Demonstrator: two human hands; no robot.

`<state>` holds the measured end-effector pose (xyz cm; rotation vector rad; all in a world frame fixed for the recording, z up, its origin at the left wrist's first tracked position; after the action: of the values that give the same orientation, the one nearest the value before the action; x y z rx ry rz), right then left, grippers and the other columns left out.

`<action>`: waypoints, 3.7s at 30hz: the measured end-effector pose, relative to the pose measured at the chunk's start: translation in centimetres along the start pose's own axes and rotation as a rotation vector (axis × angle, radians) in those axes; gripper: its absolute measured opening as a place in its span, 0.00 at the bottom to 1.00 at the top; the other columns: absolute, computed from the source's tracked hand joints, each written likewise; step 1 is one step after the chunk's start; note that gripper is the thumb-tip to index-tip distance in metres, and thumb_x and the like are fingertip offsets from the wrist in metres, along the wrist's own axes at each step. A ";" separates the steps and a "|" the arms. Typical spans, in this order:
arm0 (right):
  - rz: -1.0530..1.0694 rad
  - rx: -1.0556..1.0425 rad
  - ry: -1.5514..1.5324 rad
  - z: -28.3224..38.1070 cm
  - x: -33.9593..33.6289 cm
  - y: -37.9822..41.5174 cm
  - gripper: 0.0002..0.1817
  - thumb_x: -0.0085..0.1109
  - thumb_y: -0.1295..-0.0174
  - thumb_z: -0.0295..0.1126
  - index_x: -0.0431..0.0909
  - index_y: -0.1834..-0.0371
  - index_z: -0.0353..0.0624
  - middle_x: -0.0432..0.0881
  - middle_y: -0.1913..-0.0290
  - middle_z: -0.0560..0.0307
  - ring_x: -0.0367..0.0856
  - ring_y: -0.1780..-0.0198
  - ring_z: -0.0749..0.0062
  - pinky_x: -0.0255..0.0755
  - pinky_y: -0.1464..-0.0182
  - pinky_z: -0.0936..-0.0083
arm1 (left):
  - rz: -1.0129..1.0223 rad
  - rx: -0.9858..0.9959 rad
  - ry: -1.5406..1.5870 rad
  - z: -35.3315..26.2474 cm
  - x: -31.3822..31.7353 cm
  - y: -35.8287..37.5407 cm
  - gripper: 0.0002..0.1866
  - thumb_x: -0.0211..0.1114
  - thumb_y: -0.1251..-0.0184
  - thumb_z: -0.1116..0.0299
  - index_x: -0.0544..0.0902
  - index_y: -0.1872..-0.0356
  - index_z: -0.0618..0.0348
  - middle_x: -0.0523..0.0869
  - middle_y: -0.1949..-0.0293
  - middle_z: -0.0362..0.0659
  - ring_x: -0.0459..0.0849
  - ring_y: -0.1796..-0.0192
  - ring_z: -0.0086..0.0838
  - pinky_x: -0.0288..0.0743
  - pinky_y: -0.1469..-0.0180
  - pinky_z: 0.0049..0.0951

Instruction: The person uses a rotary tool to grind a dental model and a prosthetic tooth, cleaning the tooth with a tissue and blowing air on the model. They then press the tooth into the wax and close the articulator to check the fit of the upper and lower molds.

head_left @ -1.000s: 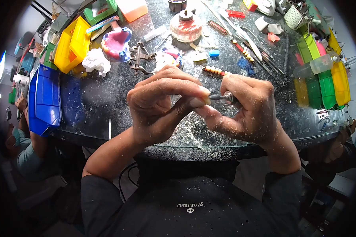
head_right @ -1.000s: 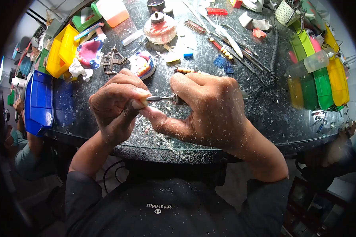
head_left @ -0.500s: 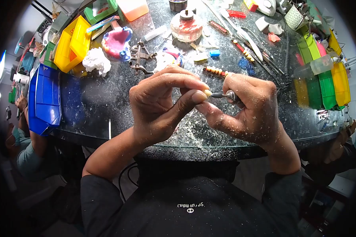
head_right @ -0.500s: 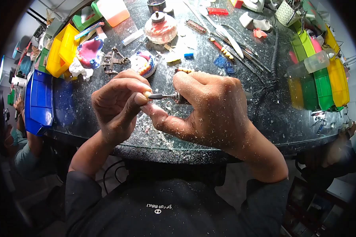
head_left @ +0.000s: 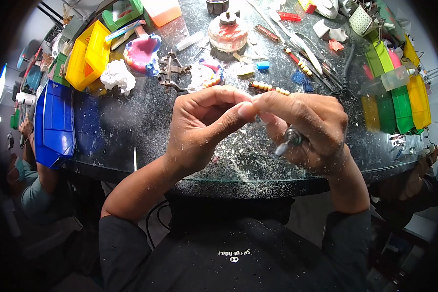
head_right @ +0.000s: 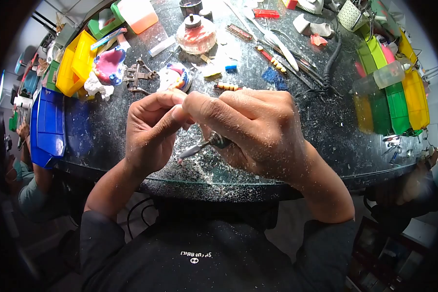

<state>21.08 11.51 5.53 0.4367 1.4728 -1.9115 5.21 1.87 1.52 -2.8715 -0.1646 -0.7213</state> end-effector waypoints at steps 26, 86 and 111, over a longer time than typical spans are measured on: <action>0.272 0.366 0.280 -0.4 0.6 0.2 0.29 0.65 0.43 0.60 0.75 0.78 0.42 0.75 0.83 0.55 0.80 0.82 0.63 0.72 0.79 0.68 | -0.001 -0.136 0.200 1.1 -1.1 -0.5 0.09 0.66 0.32 0.74 0.85 0.54 0.66 0.88 0.56 0.46 0.86 0.56 0.23 0.79 0.49 0.24; 0.118 0.409 -0.458 1.0 0.4 -1.5 0.13 0.66 0.38 0.28 0.83 0.50 0.42 0.82 0.58 0.57 0.82 0.56 0.77 0.79 0.53 0.77 | 0.066 -0.005 0.002 -1.5 -0.4 -0.6 0.16 0.72 0.37 0.74 0.79 0.50 0.64 0.88 0.59 0.47 0.87 0.53 0.24 0.82 0.48 0.25; -0.302 0.773 -0.573 -4.0 -2.9 3.6 0.08 0.60 0.35 0.21 0.82 0.54 0.32 0.85 0.65 0.55 0.84 0.65 0.79 0.79 0.60 0.83 | 0.164 -0.008 -0.177 -6.4 -14.0 -1.0 0.35 0.59 0.30 0.46 0.68 0.32 0.62 0.75 0.35 0.47 0.80 0.44 0.29 0.77 0.53 0.32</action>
<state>25.09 15.71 3.53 -0.0306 0.4146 -2.5340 -10.14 0.66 0.50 -2.9104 0.0512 -0.4392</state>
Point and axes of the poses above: each hand's wrist, its own y-axis away from the middle knuckle, its own x-axis out of the palm, z = x × y, the point moved 2 cm from there along -y, towards the middle knuckle
